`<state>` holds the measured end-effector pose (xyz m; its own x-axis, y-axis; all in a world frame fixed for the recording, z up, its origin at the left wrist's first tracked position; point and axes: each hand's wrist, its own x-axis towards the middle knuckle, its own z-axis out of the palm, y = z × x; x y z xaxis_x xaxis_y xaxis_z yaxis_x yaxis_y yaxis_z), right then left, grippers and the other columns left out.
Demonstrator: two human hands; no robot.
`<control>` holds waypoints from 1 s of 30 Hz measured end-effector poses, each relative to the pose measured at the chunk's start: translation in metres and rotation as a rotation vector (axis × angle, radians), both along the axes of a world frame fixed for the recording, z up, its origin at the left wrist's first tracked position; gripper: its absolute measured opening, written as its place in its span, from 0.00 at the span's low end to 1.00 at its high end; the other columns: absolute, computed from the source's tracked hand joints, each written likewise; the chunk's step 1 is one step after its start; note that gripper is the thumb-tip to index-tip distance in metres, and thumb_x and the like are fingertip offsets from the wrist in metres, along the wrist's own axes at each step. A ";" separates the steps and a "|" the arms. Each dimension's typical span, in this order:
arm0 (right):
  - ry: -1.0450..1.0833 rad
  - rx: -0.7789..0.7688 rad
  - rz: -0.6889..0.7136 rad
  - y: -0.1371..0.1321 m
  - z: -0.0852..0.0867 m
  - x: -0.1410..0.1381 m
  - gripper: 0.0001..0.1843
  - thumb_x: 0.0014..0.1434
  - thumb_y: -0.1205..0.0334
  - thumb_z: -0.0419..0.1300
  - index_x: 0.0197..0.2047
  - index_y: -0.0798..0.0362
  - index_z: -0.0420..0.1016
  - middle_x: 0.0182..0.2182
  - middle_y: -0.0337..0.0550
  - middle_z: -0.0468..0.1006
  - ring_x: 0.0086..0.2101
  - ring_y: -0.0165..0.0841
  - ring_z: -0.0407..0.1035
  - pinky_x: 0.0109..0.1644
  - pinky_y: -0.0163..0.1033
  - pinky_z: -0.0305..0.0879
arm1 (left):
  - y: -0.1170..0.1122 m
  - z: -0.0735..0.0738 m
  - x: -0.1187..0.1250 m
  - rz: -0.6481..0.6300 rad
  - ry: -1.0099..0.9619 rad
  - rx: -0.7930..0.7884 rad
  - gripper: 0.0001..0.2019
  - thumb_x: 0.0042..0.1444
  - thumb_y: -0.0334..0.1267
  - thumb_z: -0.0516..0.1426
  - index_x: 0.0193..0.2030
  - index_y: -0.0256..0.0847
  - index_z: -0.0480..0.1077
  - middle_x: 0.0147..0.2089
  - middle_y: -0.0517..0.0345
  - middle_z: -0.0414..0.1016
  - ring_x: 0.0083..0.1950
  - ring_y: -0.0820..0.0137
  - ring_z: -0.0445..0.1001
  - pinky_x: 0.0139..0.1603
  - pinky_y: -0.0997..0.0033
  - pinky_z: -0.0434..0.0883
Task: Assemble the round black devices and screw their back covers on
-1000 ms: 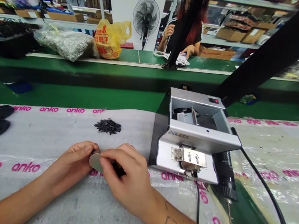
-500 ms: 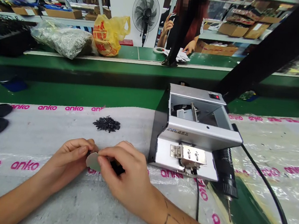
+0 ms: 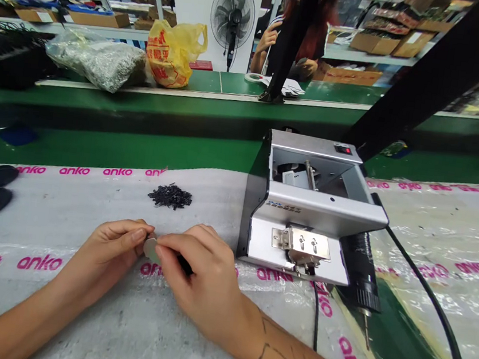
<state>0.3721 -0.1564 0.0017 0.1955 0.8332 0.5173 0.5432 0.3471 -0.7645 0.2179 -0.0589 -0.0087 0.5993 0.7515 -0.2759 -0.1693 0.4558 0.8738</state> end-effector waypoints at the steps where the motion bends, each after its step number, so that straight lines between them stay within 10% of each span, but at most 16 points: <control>1: 0.016 -0.029 0.003 0.000 0.001 0.000 0.06 0.62 0.71 0.60 0.41 0.55 0.78 0.28 0.40 0.74 0.29 0.28 0.69 0.32 0.35 0.66 | 0.001 0.000 0.000 -0.024 -0.007 -0.006 0.05 0.48 0.39 0.69 0.30 0.41 0.82 0.29 0.59 0.77 0.31 0.77 0.69 0.34 0.79 0.68; 6: 0.083 -0.144 -0.007 0.001 0.005 0.002 0.05 0.61 0.70 0.61 0.37 0.52 0.79 0.26 0.36 0.74 0.26 0.26 0.69 0.29 0.31 0.65 | 0.008 0.001 -0.003 -0.141 -0.009 -0.024 0.06 0.48 0.40 0.69 0.30 0.41 0.83 0.31 0.56 0.79 0.33 0.74 0.72 0.36 0.76 0.69; 12: 0.093 -0.130 -0.053 0.000 0.004 0.001 0.06 0.61 0.69 0.62 0.37 0.51 0.79 0.26 0.36 0.74 0.26 0.26 0.70 0.29 0.31 0.66 | -0.003 -0.002 0.001 0.029 0.136 0.254 0.02 0.49 0.37 0.69 0.32 0.46 0.83 0.30 0.59 0.76 0.33 0.73 0.71 0.34 0.76 0.68; 17: 0.065 -0.113 -0.092 -0.001 0.002 0.004 0.06 0.62 0.67 0.60 0.38 0.50 0.79 0.26 0.36 0.74 0.25 0.27 0.69 0.28 0.33 0.65 | -0.008 -0.003 0.004 0.012 0.056 0.140 0.06 0.48 0.40 0.69 0.34 0.45 0.83 0.34 0.57 0.78 0.35 0.72 0.73 0.37 0.74 0.70; 24: -0.567 0.070 -0.032 0.000 0.005 0.013 0.14 0.63 0.65 0.60 0.52 0.59 0.72 0.44 0.53 0.77 0.45 0.42 0.68 0.49 0.51 0.69 | -0.005 0.003 0.002 0.063 0.012 -0.020 0.10 0.47 0.35 0.70 0.38 0.43 0.81 0.30 0.60 0.79 0.32 0.76 0.73 0.36 0.78 0.71; 30: -0.756 0.060 -0.037 -0.003 0.011 0.011 0.17 0.64 0.63 0.59 0.55 0.62 0.71 0.45 0.54 0.76 0.45 0.44 0.66 0.48 0.52 0.68 | -0.008 0.004 0.008 0.077 -0.055 -0.054 0.09 0.47 0.34 0.70 0.36 0.40 0.79 0.30 0.61 0.78 0.32 0.77 0.73 0.36 0.80 0.70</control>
<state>0.3834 -0.1593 0.0123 -0.2033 0.7993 0.5654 0.9240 0.3477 -0.1594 0.2256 -0.0668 -0.0042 0.5557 0.7809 -0.2853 -0.2526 0.4856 0.8369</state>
